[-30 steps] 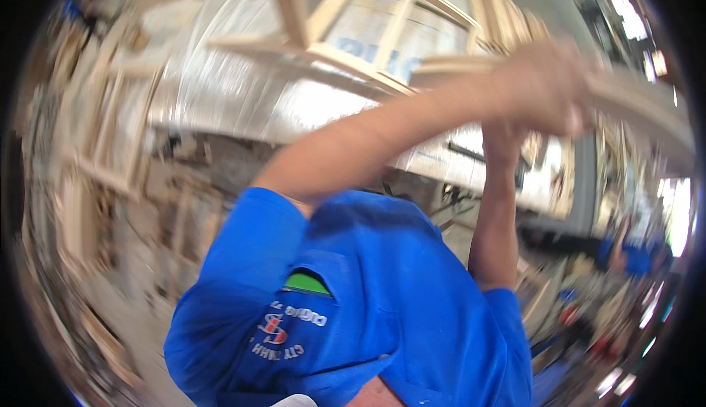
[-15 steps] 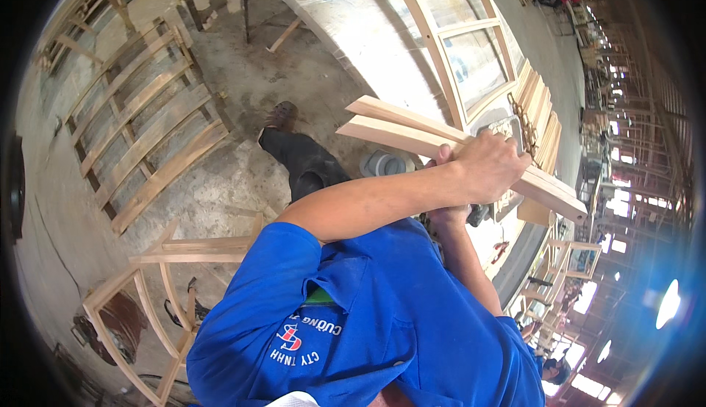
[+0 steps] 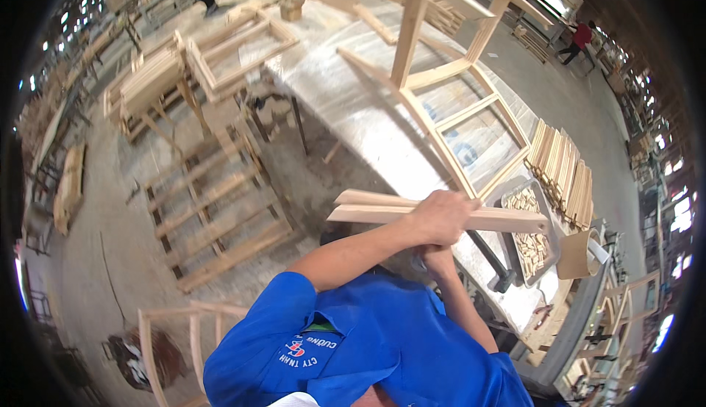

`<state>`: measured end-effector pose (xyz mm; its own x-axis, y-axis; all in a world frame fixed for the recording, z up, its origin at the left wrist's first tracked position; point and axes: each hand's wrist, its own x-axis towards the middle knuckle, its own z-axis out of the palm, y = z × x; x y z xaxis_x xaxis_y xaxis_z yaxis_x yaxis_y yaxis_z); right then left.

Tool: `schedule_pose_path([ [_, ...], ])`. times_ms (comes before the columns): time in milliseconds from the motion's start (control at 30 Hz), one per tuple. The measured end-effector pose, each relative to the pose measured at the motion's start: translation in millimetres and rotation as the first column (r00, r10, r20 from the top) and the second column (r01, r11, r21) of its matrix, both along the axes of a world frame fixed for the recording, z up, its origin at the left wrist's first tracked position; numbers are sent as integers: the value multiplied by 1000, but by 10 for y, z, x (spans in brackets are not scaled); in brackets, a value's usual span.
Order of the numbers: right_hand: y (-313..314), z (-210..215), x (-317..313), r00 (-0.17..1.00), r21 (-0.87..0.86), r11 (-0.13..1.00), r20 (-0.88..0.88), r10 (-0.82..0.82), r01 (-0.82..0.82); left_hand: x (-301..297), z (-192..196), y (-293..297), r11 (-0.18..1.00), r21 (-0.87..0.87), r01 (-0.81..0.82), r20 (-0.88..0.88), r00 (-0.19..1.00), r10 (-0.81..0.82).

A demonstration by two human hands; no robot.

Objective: The person assembles a wooden chair frame by inserting wooden dowels into pre-drilled holes and tapping them with a rubber mallet. They repeatedly pick up frame pieces, align joints, insert dowels, and secure connections before moving the assembled frame aside.

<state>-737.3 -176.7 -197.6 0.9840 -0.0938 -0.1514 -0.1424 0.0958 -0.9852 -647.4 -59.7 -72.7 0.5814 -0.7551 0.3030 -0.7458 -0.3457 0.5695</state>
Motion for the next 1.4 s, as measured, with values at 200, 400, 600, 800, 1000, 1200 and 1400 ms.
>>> schedule_pose_path([
  [200,29,241,108,981,-273,942,-76,181,-195,915,-452,395,970,241,1,-229,972,56],
  [400,-560,118,223,958,-299,933,-141,-251,200,1637,-624,361,948,319,9,-485,861,155],
  [600,-1135,173,175,780,-303,780,-153,-607,547,2173,-849,23,912,392,117,-614,772,165],
  [800,-2050,-63,-105,535,-400,532,-116,-837,746,2109,-790,-652,924,365,111,-467,881,79],
  [1000,-3185,-274,128,575,-738,383,9,-818,556,1833,-748,-1214,904,427,32,-414,895,163],
  [1200,-3735,-506,769,859,-890,426,-87,-505,160,1527,-662,-1619,861,508,-27,-392,882,259],
  [1400,-4013,-553,790,917,-903,424,-115,-382,63,1467,-630,-1954,849,528,-19,-305,929,210],
])
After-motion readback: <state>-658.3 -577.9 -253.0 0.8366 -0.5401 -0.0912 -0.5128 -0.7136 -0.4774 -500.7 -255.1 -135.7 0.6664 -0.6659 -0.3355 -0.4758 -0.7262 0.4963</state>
